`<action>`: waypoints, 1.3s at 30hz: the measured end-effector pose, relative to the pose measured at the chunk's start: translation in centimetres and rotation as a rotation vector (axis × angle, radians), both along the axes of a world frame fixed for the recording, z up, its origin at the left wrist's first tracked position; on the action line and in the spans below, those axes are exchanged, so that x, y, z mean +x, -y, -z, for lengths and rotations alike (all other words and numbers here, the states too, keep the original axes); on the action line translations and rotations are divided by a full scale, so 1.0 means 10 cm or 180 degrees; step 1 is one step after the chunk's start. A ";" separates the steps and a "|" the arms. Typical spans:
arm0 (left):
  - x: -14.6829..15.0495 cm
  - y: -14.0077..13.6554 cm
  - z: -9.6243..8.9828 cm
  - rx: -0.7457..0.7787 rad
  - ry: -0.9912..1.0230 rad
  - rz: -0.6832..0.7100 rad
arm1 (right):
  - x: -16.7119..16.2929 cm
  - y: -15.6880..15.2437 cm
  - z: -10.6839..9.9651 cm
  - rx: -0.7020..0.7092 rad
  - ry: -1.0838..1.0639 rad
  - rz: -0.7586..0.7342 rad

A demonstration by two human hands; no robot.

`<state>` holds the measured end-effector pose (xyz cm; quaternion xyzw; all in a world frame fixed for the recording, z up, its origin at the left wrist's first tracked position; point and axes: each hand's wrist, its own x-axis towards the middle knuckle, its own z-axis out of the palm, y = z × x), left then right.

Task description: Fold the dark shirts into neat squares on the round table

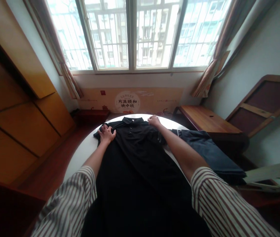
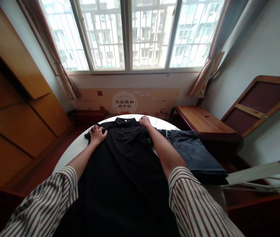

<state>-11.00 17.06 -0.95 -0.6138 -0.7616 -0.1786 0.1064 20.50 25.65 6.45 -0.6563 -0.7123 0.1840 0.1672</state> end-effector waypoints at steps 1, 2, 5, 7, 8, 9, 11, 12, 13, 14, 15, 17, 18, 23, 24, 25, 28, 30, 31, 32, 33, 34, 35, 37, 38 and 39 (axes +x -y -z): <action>0.00 0.01 0.00 0.0094 -0.0050 0.0101 | -0.11 -0.06 0.02 -0.0044 -0.0075 -0.0020; 0.00 0.01 0.01 0.0145 -0.0074 0.0225 | -0.21 -0.12 0.04 -0.0095 -0.0138 -0.0027; -0.02 0.00 0.04 0.0100 0.0056 0.0631 | -0.49 -0.22 0.13 -0.0222 -0.0202 0.0050; -0.04 -0.02 0.07 0.0030 0.0171 0.0770 | -0.62 -0.23 0.21 -0.0272 -0.0144 0.0134; -0.05 -0.03 0.08 0.0006 0.0190 0.0803 | -0.66 -0.22 0.25 -0.0292 -0.0098 0.0171; -0.07 -0.04 0.10 -0.0010 0.0189 0.0829 | -0.69 -0.21 0.29 -0.0314 -0.0050 0.0201; -0.09 -0.04 0.12 0.0024 0.0216 0.0875 | -0.72 -0.18 0.34 -0.0366 0.0030 0.0206; -0.11 -0.05 0.13 0.0083 0.0256 0.0899 | -0.72 -0.17 0.35 -0.0389 0.0060 0.0174; -0.12 -0.05 0.13 0.0151 0.0304 0.0925 | -0.71 -0.16 0.36 -0.0406 0.0083 0.0116; -0.13 -0.05 0.13 0.0207 0.0358 0.0953 | -0.70 -0.14 0.37 -0.0417 0.0101 0.0033; -0.15 -0.06 0.13 0.0225 0.0413 0.0980 | -0.69 -0.12 0.37 -0.0419 0.0118 -0.0059; -0.16 -0.07 0.12 0.0089 0.0528 0.0994 | -0.66 -0.03 0.37 -0.0367 0.0147 -0.0229; -0.16 -0.08 0.10 -0.0033 0.0593 0.0964 | -0.64 0.04 0.38 -0.0311 0.0158 -0.0293; -0.12 -0.09 -0.01 -0.0514 0.0684 0.0777 | -0.50 0.64 0.46 0.0180 0.0204 -0.0528; -0.11 -0.07 -0.04 -0.0553 0.0659 0.0837 | -0.46 0.78 0.46 0.0284 0.0212 -0.0579; -0.10 -0.05 -0.07 -0.0557 0.0641 0.0909 | -0.42 0.92 0.47 0.0381 0.0220 -0.0625; -0.11 0.06 -0.16 -0.0284 0.0632 0.0975 | -0.29 1.25 0.38 0.0645 0.0228 -0.0734; -0.13 0.10 -0.25 0.0246 0.0737 0.0939 | -0.25 1.33 0.23 0.0841 0.0201 -0.0767; -0.13 0.10 -0.31 0.0572 0.0823 0.0965 | -0.24 1.32 0.12 0.0973 0.0175 -0.0752; -0.13 0.07 -0.37 0.0886 0.0923 0.1023 | -0.24 1.27 0.01 0.1111 0.0148 -0.0719; -0.12 0.03 -0.45 0.1138 0.1029 0.1097 | -0.26 1.19 -0.11 0.1232 0.0128 -0.0674; -0.09 -0.03 -0.52 0.1281 0.1129 0.1153 | -0.28 1.10 -0.23 0.1317 0.0120 -0.0628; -0.05 -0.10 -0.60 0.1283 0.1207 0.1157 | -0.30 1.00 -0.32 0.1355 0.0128 -0.0592; 0.03 -0.23 -0.73 0.1000 0.1287 0.1071 | -0.34 0.83 -0.43 0.1272 0.0191 -0.0586; 0.07 -0.28 -0.77 0.0786 0.1285 0.1055 | -0.34 0.78 -0.44 0.1203 0.0232 -0.0616; 0.10 -0.29 -0.80 0.0579 0.1259 0.1085 | -0.33 0.79 -0.41 0.1129 0.0274 -0.0676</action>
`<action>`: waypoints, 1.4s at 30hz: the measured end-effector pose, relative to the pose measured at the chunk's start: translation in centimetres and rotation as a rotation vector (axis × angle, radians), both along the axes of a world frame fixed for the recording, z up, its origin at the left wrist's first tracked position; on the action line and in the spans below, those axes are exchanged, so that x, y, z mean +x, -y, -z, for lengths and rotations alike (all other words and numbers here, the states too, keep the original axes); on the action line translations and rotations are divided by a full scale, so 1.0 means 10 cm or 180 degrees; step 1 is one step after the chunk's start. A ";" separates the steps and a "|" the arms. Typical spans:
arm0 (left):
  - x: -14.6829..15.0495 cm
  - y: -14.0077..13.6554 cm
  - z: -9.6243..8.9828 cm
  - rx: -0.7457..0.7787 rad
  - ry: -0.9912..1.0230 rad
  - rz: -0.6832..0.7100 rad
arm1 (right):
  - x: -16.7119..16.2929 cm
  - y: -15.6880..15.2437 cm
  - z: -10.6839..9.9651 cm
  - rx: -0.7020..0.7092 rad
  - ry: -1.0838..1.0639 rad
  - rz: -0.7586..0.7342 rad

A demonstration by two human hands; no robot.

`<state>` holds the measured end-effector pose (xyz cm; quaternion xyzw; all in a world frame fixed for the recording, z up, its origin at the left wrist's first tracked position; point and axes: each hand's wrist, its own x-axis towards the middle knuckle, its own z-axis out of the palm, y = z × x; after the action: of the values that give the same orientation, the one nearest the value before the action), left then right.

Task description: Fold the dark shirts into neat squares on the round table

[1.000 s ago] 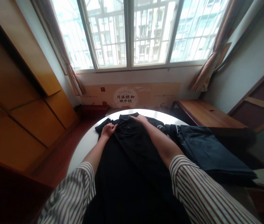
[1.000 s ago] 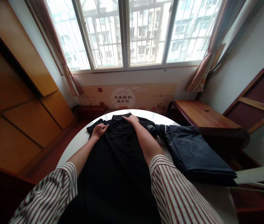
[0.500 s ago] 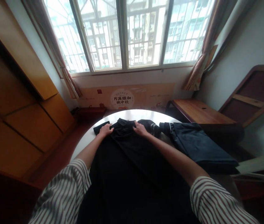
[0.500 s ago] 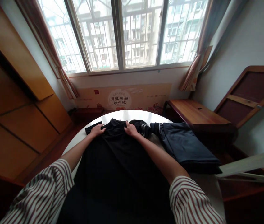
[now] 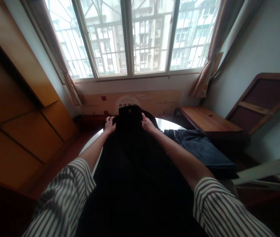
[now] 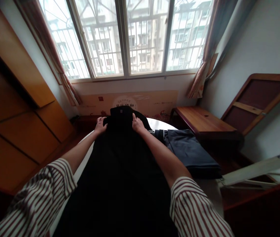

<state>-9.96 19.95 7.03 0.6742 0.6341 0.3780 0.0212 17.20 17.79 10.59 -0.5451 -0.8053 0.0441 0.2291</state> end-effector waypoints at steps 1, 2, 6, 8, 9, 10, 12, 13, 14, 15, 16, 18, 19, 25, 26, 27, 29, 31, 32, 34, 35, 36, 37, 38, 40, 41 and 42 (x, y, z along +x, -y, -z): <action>0.03 0.03 -0.01 -0.0144 -0.0067 0.0095 | 0.03 0.05 0.06 -0.0066 0.0062 -0.0084; 0.04 0.10 0.01 -0.0233 -0.0137 0.0244 | 0.07 0.16 0.14 -0.0124 0.0121 -0.0191; 0.06 0.97 0.22 -0.0324 -0.0421 0.1203 | 0.44 1.05 0.55 -0.0255 0.0313 -0.0776; 0.07 1.67 0.33 -0.0447 -0.0436 0.1507 | 0.71 1.65 0.71 -0.0237 0.0403 -0.1225; 0.07 2.04 0.37 -0.0561 -0.0435 0.1607 | 0.85 1.94 0.77 -0.0343 0.0402 -0.1395; 0.08 2.40 0.40 -0.0698 -0.0462 0.1663 | 0.99 2.22 0.80 -0.0465 0.0381 -0.1503; 0.07 3.03 0.41 -0.0954 -0.0608 0.1744 | 1.24 2.67 0.84 -0.0667 0.0399 -0.1716; 0.07 3.28 0.41 -0.1084 -0.0677 0.1874 | 1.35 2.85 0.85 -0.0714 0.0412 -0.1809; 0.06 3.48 0.41 -0.1173 -0.0732 0.1988 | 1.44 2.99 0.86 -0.0735 0.0435 -0.1868; 0.05 3.63 0.41 -0.1242 -0.0792 0.2087 | 1.51 3.10 0.87 -0.0707 0.0455 -0.1925; 0.05 3.74 0.43 -0.1280 -0.0843 0.2157 | 1.56 3.18 0.90 -0.0631 0.0468 -0.1952; 0.03 3.86 0.48 -0.1244 -0.0907 0.2161 | 1.64 3.29 0.97 -0.0358 0.0462 -0.1897; 0.02 3.88 0.52 -0.1199 -0.0926 0.2123 | 1.66 3.33 1.02 -0.0192 0.0451 -0.1836; -0.14 3.81 0.65 -0.1155 -0.0840 0.1714 | 1.89 3.38 1.31 0.0447 0.0406 -0.1524; -0.17 3.80 0.65 -0.1282 -0.0797 0.1607 | 1.92 3.37 1.34 0.0485 0.0371 -0.1474; -0.20 3.81 0.64 -0.1475 -0.0770 0.1527 | 1.95 3.37 1.35 0.0485 0.0335 -0.1438; -0.23 3.86 0.59 -0.1961 -0.0768 0.1517 | 1.97 3.38 1.33 0.0322 0.0291 -0.1388; -0.24 3.95 0.50 -0.2368 -0.0768 0.1640 | 1.94 3.42 1.25 -0.0011 0.0306 -0.1405; -0.24 3.99 0.45 -0.2503 -0.0744 0.1701 | 1.91 3.45 1.18 -0.0170 0.0310 -0.1431; -0.24 4.01 0.33 -0.2734 -0.0624 0.1803 | 1.82 3.49 1.00 -0.0456 0.0318 -0.1478; -0.24 3.96 0.27 -0.2833 -0.0537 0.1865 | 1.76 3.48 0.89 -0.0573 0.0318 -0.1523; -0.24 3.87 0.21 -0.2892 -0.0441 0.1938 | 1.68 3.45 0.77 -0.0681 0.0335 -0.1570; -0.25 3.71 0.16 -0.2894 -0.0337 0.2005 | 1.58 3.40 0.64 -0.0778 0.0369 -0.1618; -0.25 3.50 0.13 -0.2761 -0.0238 0.2034 | 1.45 3.32 0.52 -0.0860 0.0418 -0.1690; -0.28 2.93 0.11 -0.2158 -0.0006 0.1733 | 1.14 3.10 0.32 -0.0924 0.0513 -0.1873; -0.29 2.60 0.12 -0.1778 0.0101 0.1380 | 0.96 2.97 0.26 -0.0924 0.0537 -0.2063; -0.31 2.26 0.13 -0.1387 0.0230 0.0935 | 0.77 2.84 0.24 -0.0876 0.0515 -0.2267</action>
<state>-13.02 -2.63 5.70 0.7246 0.5948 0.2491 0.2432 24.94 -10.65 8.20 -0.2587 -0.9461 0.1854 0.0600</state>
